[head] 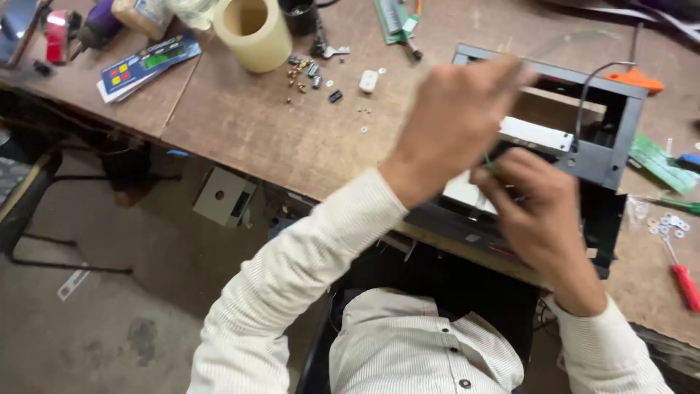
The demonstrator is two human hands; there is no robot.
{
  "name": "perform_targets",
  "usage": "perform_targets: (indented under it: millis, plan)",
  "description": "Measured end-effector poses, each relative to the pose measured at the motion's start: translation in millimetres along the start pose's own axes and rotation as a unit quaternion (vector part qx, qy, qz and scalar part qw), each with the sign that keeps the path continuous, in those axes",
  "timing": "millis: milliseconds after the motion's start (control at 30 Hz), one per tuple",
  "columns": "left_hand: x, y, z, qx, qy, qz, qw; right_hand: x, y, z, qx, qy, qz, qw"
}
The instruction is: Assembling and soldering components inside an electronic device enclosure.
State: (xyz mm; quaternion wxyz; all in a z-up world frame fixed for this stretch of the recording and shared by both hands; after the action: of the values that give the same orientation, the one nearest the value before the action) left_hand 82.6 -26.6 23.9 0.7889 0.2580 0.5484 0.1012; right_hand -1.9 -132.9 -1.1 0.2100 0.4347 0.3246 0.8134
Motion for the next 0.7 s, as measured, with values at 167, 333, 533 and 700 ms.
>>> perform_targets:
  millis: [167, 333, 533, 700]
  plan:
    - [-21.2, 55.4, -18.4, -0.054, -0.243, -0.038, 0.968, -62.8, 47.6, -18.4, -0.116, -0.243, 0.205, 0.941]
    - [-67.4, -1.2, -39.4, 0.1, -0.288, -0.04, 0.951, -2.3, 83.9, 18.9, -0.158, -0.13, 0.279, 0.938]
    - [-64.9, 21.9, -8.1, -0.069, -0.163, 0.073, 0.981, 7.6, 29.2, 13.6, -0.088, -0.031, 0.05, 0.994]
    - [-52.1, 34.6, 1.4, -0.081, -0.17, -0.01, 0.982, -15.9, 8.8, 1.1, 0.049, -0.107, 0.049, 0.992]
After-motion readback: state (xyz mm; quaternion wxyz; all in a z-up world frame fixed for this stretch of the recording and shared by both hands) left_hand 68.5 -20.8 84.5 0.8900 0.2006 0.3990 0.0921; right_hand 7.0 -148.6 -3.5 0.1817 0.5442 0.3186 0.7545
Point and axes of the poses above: each hand's wrist, its own z-axis towards the middle knuckle, its own y-axis out of the back of the hand, x = y × z, the point moved 9 cm from there along z, towards the middle knuckle, and after that the axes turned 5 degrees about -z, right-handed, at the moved point
